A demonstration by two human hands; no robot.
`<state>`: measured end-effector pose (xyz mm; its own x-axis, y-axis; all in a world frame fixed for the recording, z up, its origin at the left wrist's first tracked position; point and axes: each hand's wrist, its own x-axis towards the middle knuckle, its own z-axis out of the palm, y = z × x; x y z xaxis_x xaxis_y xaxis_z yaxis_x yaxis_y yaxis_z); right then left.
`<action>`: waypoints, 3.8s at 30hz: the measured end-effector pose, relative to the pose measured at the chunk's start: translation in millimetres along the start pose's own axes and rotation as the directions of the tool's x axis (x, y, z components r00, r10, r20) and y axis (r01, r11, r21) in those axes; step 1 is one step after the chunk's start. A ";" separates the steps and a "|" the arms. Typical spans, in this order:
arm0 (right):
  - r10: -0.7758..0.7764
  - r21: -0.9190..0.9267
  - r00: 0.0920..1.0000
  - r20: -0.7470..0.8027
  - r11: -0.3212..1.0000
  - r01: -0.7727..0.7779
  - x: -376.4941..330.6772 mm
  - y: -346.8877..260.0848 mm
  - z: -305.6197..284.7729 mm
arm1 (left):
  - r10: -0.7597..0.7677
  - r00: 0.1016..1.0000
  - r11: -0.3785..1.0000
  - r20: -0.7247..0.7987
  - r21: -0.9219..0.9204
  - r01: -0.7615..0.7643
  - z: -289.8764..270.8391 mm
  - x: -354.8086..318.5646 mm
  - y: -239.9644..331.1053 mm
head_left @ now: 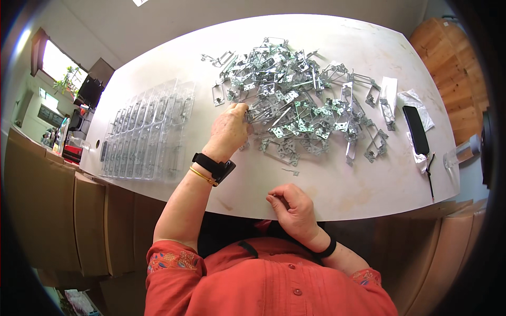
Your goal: The person assembles small metal hardware components by hand at a white table. They pick up a metal bracket and a thin wire, thread the wire through the bracket, and place the assembled unit into a clear plastic tray. The process is repeated with multiple components from a pile on the table.
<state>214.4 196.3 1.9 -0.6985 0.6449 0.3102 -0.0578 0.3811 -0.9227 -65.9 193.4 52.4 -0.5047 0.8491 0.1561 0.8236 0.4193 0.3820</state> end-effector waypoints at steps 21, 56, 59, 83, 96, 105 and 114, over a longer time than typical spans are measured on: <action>-0.044 -0.088 0.999 -0.031 0.995 0.041 -1.4 -3.2 5.7 | 0.112 0.991 0.989 -0.078 -0.089 -0.118 -7.6 -14.1 6.0; 0.115 0.108 0.973 -0.198 0.990 -0.095 1.2 3.9 30.0 | 0.047 0.998 0.876 -0.039 -0.478 -0.060 -17.4 -196.4 -39.0; 0.081 0.117 0.972 -0.222 0.992 -0.056 5.3 6.7 38.1 | 0.009 0.999 0.829 -0.033 -0.559 -0.026 -12.2 -199.9 -42.7; -0.045 -0.146 0.967 -0.251 0.989 0.008 13.4 14.5 53.5 | 0.090 0.986 0.765 -0.137 -0.624 -0.157 -0.4 -202.5 -57.2; -0.073 -0.171 0.969 -0.234 0.985 0.033 13.7 16.6 53.2 | 0.103 0.983 0.759 -0.149 -0.627 -0.175 -0.7 -202.0 -57.4; -0.044 -0.144 0.971 -0.236 0.990 0.010 13.1 16.0 52.4 | 0.109 0.983 0.754 -0.150 -0.632 -0.180 -0.8 -201.4 -57.7; -0.075 -0.179 0.972 -0.222 0.983 0.035 15.3 12.5 52.3 | 0.116 0.983 0.754 -0.140 -0.632 -0.179 0.0 -202.0 -58.8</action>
<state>165.7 176.3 -16.9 -0.5167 0.7453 0.4214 0.0467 0.5160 -0.8553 -12.4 -2.7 -1.6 -0.4374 0.8383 0.3253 0.5473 -0.0389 0.8360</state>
